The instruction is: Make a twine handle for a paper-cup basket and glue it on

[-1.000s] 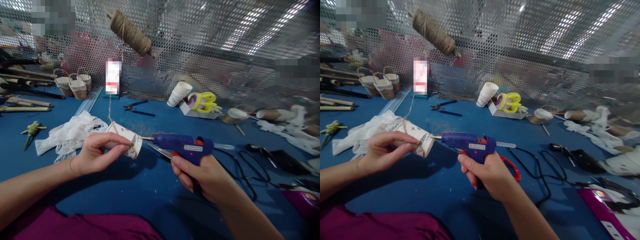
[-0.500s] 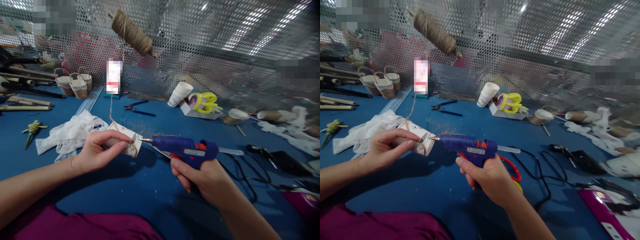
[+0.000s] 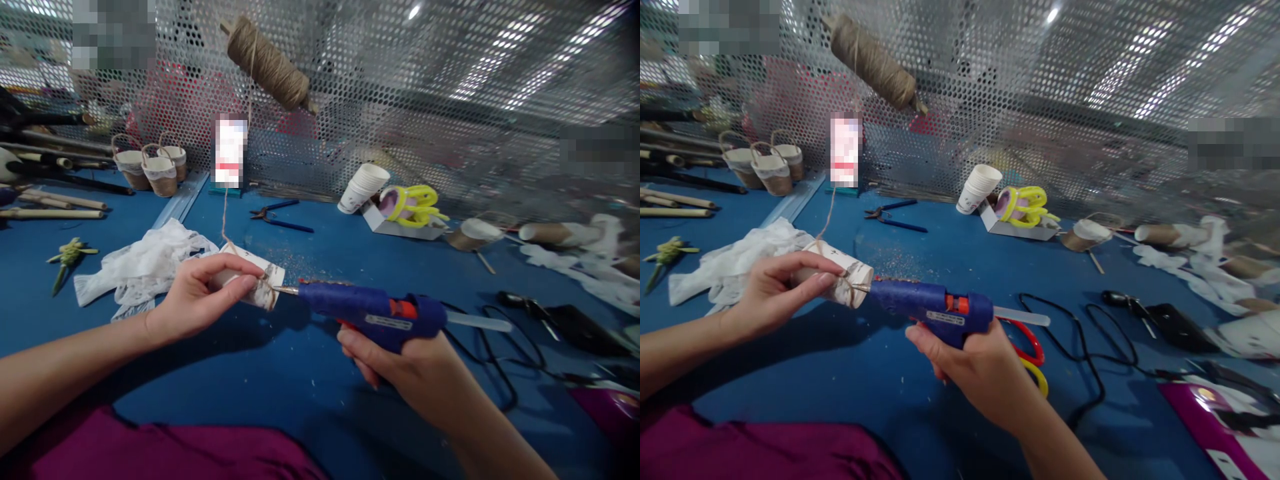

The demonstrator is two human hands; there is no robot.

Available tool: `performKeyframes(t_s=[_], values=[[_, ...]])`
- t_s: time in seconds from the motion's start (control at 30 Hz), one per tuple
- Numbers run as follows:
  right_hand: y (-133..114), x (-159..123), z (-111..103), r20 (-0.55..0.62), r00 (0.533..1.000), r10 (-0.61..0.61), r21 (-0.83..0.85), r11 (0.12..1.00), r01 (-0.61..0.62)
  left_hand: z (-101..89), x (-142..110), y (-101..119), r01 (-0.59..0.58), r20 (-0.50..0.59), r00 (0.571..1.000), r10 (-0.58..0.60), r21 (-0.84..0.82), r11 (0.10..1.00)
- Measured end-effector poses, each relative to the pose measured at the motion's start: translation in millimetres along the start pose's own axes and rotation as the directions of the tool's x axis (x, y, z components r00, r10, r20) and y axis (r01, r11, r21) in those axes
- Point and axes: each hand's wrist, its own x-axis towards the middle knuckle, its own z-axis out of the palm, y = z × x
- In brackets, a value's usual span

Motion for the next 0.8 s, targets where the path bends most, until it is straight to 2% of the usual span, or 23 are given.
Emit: performKeyframes(t_s=[0.23, 0.43, 0.63, 0.8], values=[[-1, 3, -2, 0.034, 0.999, -0.009, 0.050, 0.999, 0.008, -1.1, -1, 0, -0.084, 0.001, 0.996, 0.084, 0.058, 0.995], [-5, 10, -4, 0.058, 0.998, 0.017, 0.137, 0.990, -0.025, -2.3, -4, -1, -0.168, 0.057, 0.985, 0.165, 0.064, 0.984], [-5, 11, -1, 0.015, 1.000, 0.024, 0.211, 0.977, -0.027, -1.8, -4, 1, -0.189, 0.062, 0.981, 0.185, 0.057, 0.980], [3, 18, -1, 0.124, 0.992, 0.011, 0.259, 0.965, -0.043, -1.9, -4, 1, -0.182, 0.044, 0.983, 0.179, 0.081, 0.980]])
